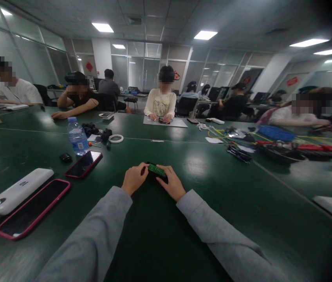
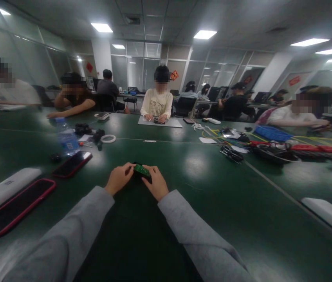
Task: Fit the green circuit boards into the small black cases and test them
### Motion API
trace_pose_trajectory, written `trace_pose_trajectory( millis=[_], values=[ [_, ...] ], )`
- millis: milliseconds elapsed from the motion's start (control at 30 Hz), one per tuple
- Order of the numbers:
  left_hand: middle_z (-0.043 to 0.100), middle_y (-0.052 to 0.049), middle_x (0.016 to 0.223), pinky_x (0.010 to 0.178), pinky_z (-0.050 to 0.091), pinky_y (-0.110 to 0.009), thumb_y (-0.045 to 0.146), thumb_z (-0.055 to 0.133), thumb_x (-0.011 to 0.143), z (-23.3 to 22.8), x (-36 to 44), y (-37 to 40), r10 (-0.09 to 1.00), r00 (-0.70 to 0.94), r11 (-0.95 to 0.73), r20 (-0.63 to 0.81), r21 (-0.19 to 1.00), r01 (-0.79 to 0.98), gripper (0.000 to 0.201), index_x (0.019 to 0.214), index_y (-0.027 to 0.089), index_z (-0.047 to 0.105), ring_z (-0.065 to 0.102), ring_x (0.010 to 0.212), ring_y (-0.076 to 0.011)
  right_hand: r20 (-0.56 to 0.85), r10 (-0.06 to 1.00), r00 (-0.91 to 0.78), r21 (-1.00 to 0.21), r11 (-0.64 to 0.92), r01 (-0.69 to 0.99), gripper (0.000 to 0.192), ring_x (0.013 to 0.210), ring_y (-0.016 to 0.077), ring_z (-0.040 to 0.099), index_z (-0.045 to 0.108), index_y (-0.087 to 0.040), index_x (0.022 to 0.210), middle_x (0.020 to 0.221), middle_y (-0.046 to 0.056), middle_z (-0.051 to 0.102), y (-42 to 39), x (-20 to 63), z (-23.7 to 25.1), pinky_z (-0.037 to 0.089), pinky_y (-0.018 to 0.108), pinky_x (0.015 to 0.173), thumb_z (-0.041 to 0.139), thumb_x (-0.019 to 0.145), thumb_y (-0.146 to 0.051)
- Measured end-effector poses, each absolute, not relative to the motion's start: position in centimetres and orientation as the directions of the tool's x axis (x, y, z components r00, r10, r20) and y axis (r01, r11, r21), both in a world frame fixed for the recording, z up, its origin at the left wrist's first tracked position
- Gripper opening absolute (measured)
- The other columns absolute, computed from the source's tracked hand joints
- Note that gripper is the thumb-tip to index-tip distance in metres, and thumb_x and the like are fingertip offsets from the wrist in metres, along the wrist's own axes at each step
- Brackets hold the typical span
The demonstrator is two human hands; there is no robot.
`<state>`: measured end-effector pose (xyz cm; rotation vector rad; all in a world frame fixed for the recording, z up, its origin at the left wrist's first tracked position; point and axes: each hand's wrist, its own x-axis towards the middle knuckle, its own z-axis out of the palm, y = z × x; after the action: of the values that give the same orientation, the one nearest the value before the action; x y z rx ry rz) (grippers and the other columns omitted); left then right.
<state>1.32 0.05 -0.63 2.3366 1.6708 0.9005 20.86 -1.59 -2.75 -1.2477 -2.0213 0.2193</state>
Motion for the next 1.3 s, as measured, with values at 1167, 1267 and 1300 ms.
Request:
trace_pose_trajectory(
  millis=[1167,1267,1300],
  values=[
    [0.061,-0.011,0.103,0.081,0.045,-0.03,0.062,0.037,0.082,-1.5,6.2,-1.9,0.994,0.102,-0.012,0.034,0.978,-0.207,0.054,0.105,0.016,0.054,0.058,0.093,-0.0187,0.437,0.892,-0.113,-0.79,0.441,0.427,0.062,0.096,0.0181,0.058,0.026,-0.019,0.137,0.111,0.01,0.055,-3.0,19.0,-2.0,0.049,0.038,0.086,0.052,0.085,-0.042],
    [0.061,-0.011,0.103,0.082,0.045,-0.03,0.065,0.041,0.08,-1.9,6.6,-1.7,0.997,0.069,0.036,-0.017,0.957,-0.289,0.057,0.104,0.015,0.056,0.059,0.093,-0.0188,0.391,0.916,-0.09,-0.844,0.396,0.361,0.066,0.103,0.0185,0.057,0.019,-0.019,0.139,0.117,0.011,0.053,-3.7,17.7,-2.5,0.049,0.037,0.089,0.051,0.086,-0.041],
    [0.062,-0.012,0.102,0.083,0.045,-0.03,0.065,0.041,0.079,-1.9,6.6,-1.6,0.998,0.065,0.039,-0.02,0.952,-0.305,0.058,0.104,0.015,0.056,0.059,0.093,-0.0189,0.392,0.917,-0.073,-0.848,0.391,0.357,0.066,0.106,0.0189,0.056,0.018,-0.019,0.14,0.12,0.012,0.052,-3.9,17.3,-2.7,0.048,0.038,0.091,0.05,0.086,-0.04]
  ],
)
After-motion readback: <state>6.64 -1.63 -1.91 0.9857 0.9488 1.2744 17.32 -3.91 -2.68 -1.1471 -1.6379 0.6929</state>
